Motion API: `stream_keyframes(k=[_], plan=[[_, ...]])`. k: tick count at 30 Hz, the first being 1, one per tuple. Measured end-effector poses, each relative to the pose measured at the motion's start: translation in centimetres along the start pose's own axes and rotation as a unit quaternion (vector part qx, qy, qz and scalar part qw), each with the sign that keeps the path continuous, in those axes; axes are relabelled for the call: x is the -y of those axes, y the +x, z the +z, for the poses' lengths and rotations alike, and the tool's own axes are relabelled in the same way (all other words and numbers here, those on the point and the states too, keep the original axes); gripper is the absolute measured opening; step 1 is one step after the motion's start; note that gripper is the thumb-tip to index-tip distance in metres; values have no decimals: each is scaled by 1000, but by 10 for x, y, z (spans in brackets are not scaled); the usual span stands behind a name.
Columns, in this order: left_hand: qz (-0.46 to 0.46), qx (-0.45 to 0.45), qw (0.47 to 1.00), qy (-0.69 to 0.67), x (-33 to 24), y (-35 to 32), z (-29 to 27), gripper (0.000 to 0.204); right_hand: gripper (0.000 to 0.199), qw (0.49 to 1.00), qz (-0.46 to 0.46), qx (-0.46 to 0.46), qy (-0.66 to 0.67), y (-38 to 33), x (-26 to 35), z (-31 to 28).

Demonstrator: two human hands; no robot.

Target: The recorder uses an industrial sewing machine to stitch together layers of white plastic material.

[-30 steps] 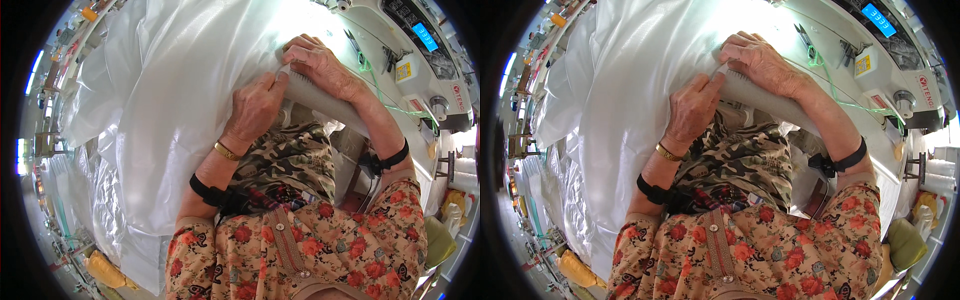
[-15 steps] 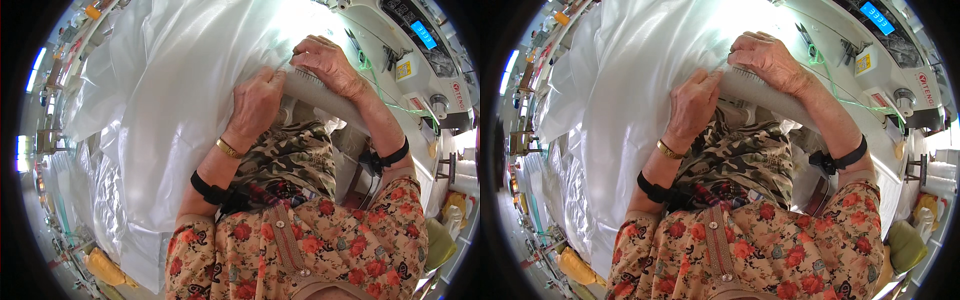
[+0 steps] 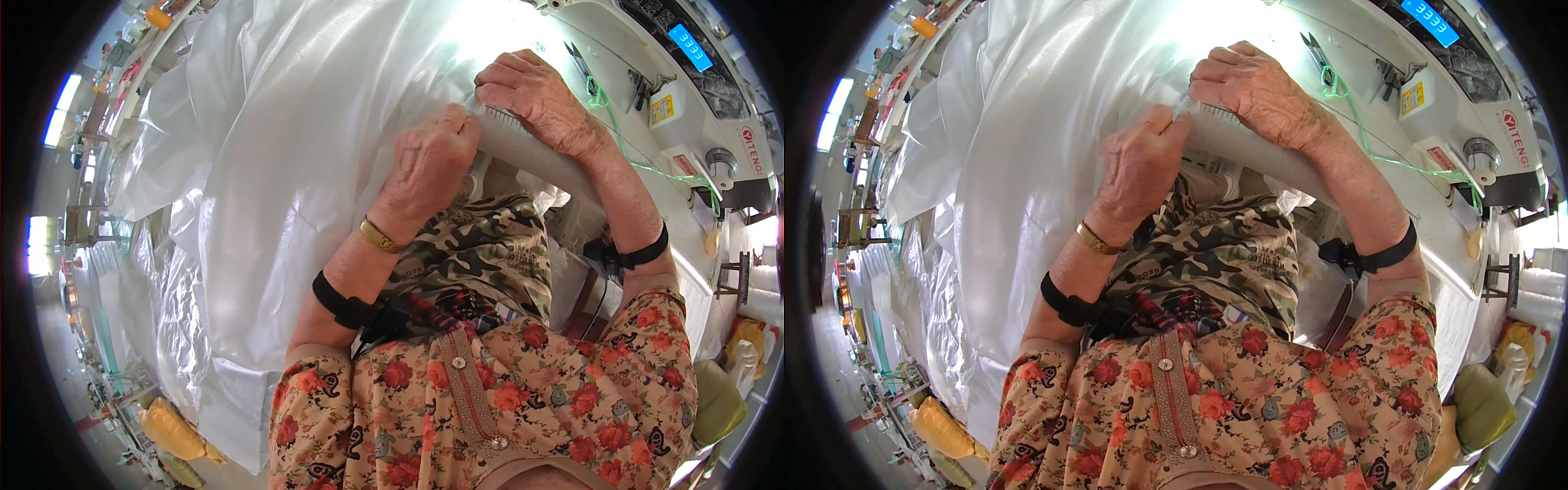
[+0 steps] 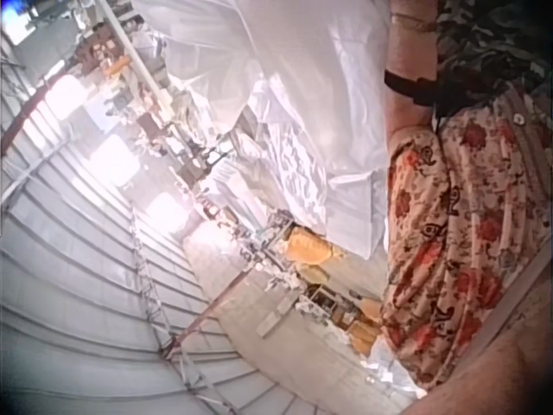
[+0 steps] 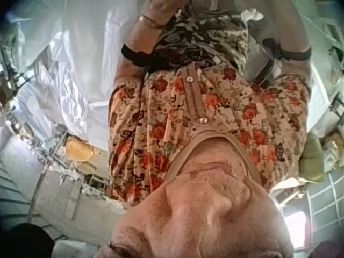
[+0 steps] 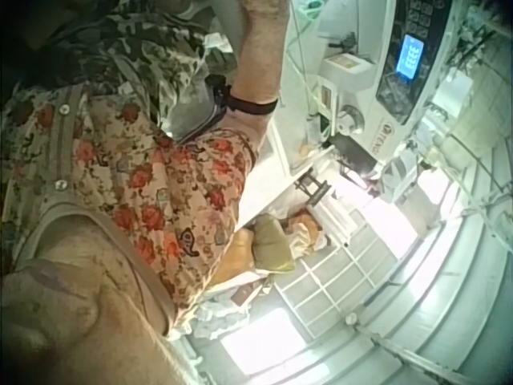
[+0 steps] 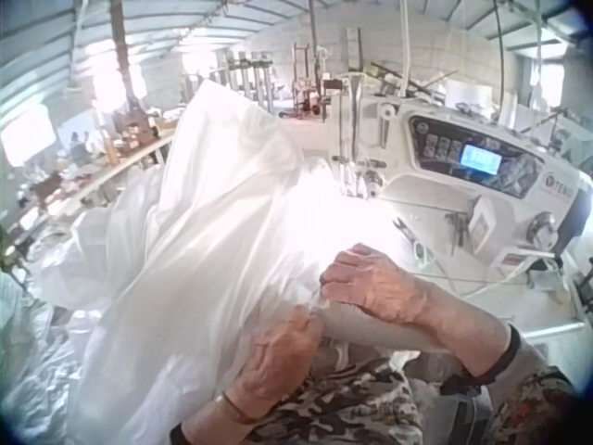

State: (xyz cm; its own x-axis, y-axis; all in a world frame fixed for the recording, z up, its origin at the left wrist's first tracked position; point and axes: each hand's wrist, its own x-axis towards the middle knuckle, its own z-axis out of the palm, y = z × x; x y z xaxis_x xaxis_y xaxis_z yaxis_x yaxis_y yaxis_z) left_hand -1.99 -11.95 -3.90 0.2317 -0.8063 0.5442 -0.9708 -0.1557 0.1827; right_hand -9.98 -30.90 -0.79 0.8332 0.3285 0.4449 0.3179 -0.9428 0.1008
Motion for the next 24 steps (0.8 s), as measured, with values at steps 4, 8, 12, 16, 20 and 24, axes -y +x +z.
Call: stream_keyframes(k=[4, 8, 12, 16, 20, 24], plan=[[10, -9, 1000, -11, -3, -1, 2, 15, 23, 1000, 2, 18, -13, 4, 5, -1], [22, -12, 1000, -16, -1, 0, 5, 15, 22, 999, -9, 0, -49, 4, 6, -1], [18, -12, 999, -27, 1, 0, 5, 19, 17, 1000, 10, 14, -9, 3, 4, 6], [3, -17, 999, -37, -1, -2, 3, 31, 18, 999, 19, 32, 28, 4, 7, 5], [-6, 17, 999, -38, -1, 0, 1, 38, 25, 994, 61, -7, 88, 2, 12, 5], [-17, 74, 997, -18, 0, 6, -3, 37, 24, 991, 80, -19, 110, 5, 6, 3]])
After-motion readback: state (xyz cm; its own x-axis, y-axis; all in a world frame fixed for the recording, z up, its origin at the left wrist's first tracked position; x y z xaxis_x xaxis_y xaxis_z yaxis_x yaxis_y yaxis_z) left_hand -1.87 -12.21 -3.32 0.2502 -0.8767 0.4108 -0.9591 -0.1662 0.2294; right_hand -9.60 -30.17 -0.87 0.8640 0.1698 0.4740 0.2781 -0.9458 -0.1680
